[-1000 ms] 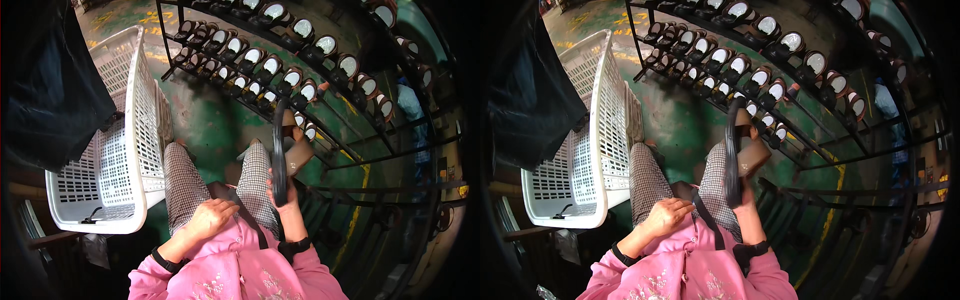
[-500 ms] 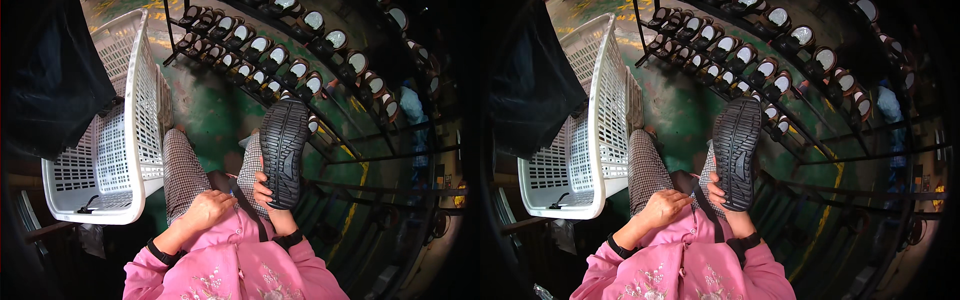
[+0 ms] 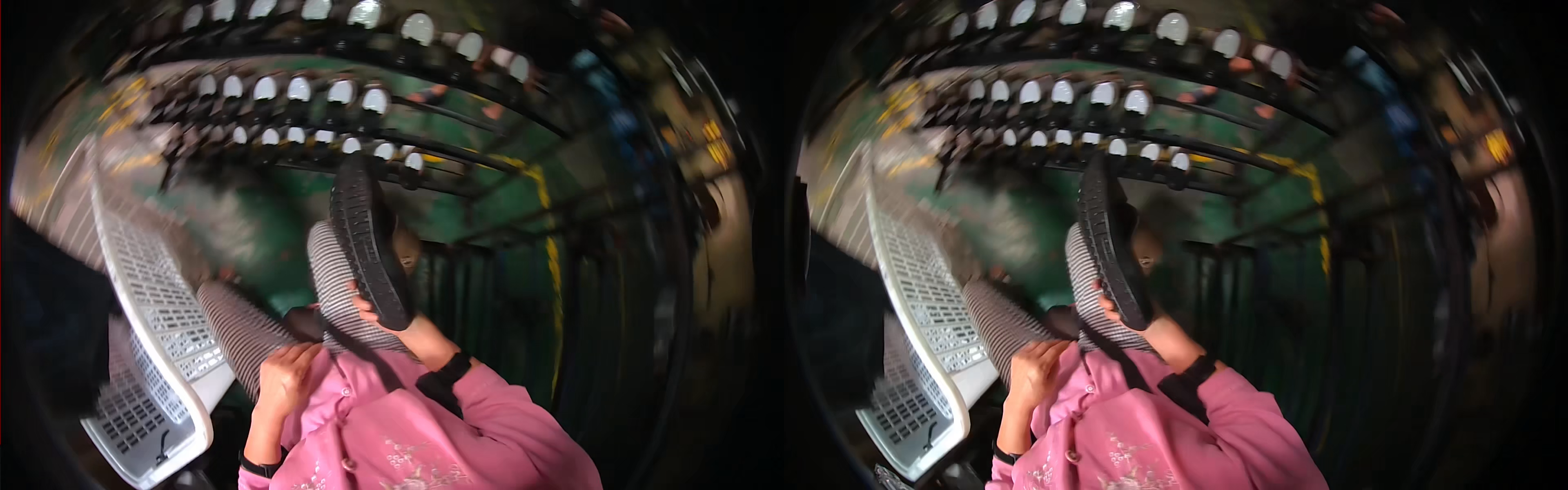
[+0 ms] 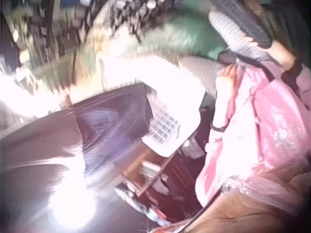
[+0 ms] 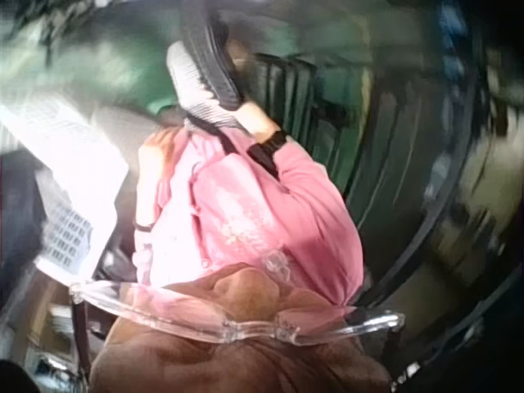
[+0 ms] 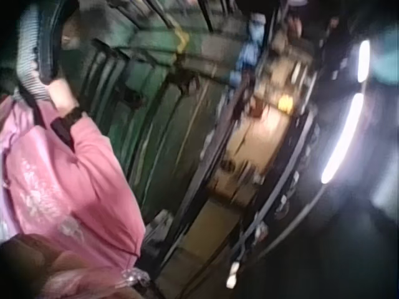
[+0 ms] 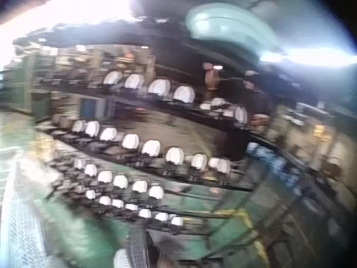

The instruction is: Picking up sandals from a basket, inspecting the soles and straps, and placing them on a drying or storage rack.

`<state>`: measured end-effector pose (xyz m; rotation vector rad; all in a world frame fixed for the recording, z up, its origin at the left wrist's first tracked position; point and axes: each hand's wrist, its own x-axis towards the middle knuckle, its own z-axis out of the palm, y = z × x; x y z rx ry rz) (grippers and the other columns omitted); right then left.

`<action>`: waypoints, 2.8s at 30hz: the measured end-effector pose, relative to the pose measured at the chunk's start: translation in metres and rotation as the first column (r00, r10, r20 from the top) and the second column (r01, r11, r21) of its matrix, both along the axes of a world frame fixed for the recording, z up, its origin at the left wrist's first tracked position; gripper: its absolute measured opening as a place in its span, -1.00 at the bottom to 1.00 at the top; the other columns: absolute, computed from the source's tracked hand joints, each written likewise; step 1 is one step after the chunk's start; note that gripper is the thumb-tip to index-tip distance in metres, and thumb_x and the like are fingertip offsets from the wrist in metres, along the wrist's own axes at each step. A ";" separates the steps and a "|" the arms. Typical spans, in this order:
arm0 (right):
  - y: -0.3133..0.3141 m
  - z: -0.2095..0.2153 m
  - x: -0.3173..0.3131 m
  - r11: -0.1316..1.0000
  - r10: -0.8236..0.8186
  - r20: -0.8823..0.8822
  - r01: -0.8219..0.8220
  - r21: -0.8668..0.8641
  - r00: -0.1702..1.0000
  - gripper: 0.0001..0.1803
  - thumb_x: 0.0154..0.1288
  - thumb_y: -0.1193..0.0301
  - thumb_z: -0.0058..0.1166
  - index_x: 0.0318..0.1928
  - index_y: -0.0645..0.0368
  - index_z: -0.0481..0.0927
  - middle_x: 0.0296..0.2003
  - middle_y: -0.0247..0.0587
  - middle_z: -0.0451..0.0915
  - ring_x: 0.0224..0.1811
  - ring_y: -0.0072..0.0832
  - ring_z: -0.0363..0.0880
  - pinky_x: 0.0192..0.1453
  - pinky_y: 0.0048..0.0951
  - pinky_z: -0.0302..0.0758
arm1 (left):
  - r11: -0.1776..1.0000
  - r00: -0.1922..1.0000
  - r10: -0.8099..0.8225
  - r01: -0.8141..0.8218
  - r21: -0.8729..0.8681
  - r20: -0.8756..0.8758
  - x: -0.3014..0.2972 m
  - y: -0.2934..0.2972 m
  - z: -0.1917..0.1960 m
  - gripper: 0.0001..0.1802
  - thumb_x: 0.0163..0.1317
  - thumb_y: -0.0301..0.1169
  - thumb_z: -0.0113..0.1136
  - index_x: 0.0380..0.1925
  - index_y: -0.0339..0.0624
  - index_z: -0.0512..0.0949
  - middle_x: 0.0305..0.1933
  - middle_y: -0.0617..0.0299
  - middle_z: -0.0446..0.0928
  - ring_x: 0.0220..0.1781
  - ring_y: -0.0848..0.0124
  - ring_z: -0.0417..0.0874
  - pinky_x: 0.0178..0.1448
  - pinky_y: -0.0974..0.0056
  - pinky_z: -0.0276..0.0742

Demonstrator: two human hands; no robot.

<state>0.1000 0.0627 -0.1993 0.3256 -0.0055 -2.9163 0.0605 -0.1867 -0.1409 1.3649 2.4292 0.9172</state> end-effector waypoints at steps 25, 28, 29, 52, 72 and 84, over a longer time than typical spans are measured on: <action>0.089 -0.112 0.093 0.288 -0.908 0.296 -0.069 0.955 0.298 -0.38 0.35 0.09 0.02 0.25 0.24 0.30 0.16 -0.21 0.37 0.19 -0.40 0.31 0.24 -0.43 0.23 | 0.951 0.965 -0.210 0.238 -0.195 0.155 -0.034 0.073 -0.017 -0.73 -0.03 -0.60 0.12 -0.25 -0.23 0.60 -0.30 0.11 0.62 -0.35 0.20 0.62 -0.24 0.20 0.54; 0.091 -0.110 0.115 0.260 -0.947 0.274 -0.099 0.960 0.168 -0.44 0.37 0.12 0.01 0.20 0.25 0.33 0.10 -0.21 0.42 0.14 -0.42 0.34 0.22 -0.43 0.25 | 0.945 0.957 -0.254 0.277 -0.177 0.143 -0.049 0.086 -0.018 -0.72 -0.04 -0.61 0.12 -0.25 -0.23 0.59 -0.31 0.13 0.62 -0.35 0.19 0.62 -0.25 0.19 0.54; 0.094 -0.111 0.123 0.233 -0.962 0.242 -0.084 0.969 0.126 -0.46 0.36 0.12 0.02 0.16 0.27 0.36 0.04 -0.24 0.45 0.07 -0.47 0.36 0.18 -0.45 0.26 | 0.943 0.955 -0.263 0.284 -0.175 0.134 -0.053 0.090 -0.018 -0.71 -0.04 -0.61 0.12 -0.24 -0.23 0.59 -0.32 0.13 0.62 -0.35 0.18 0.62 -0.26 0.19 0.54; 0.440 -0.180 -0.158 -0.003 -0.922 0.024 -0.069 0.998 0.387 -0.54 0.32 0.18 0.08 0.06 0.26 0.46 -0.07 -0.26 0.52 -0.04 -0.45 0.44 0.08 -0.41 0.32 | 0.955 0.992 0.008 0.030 -0.296 0.124 -0.106 0.076 -0.018 -0.69 -0.18 -0.59 0.13 -0.32 -0.22 0.61 -0.39 0.13 0.62 -0.43 0.21 0.62 -0.34 0.22 0.53; 0.472 -0.196 -0.138 -0.545 -0.722 0.000 -0.569 0.616 0.692 -0.44 0.24 0.20 0.15 0.17 0.25 0.41 0.01 -0.16 0.48 -0.01 -0.31 0.44 0.08 -0.32 0.37 | 0.186 0.180 0.982 -0.963 -0.194 0.049 -0.228 -0.194 0.055 -0.68 0.23 -0.36 0.06 -0.06 -0.28 0.55 -0.18 0.16 0.62 -0.19 0.47 0.60 -0.07 0.40 0.48; 0.350 -0.072 -0.109 -0.804 -0.441 0.469 -0.569 0.174 0.765 -0.46 0.33 0.31 -0.03 0.24 0.31 0.26 0.22 0.11 0.29 0.25 -0.10 0.26 0.27 -0.20 0.27 | 0.219 0.441 0.823 -0.828 -0.516 -0.357 -0.332 -0.406 -0.118 -0.32 0.04 -0.32 0.09 0.25 -0.12 0.27 0.03 -0.09 0.52 0.07 0.04 0.53 0.15 0.07 0.45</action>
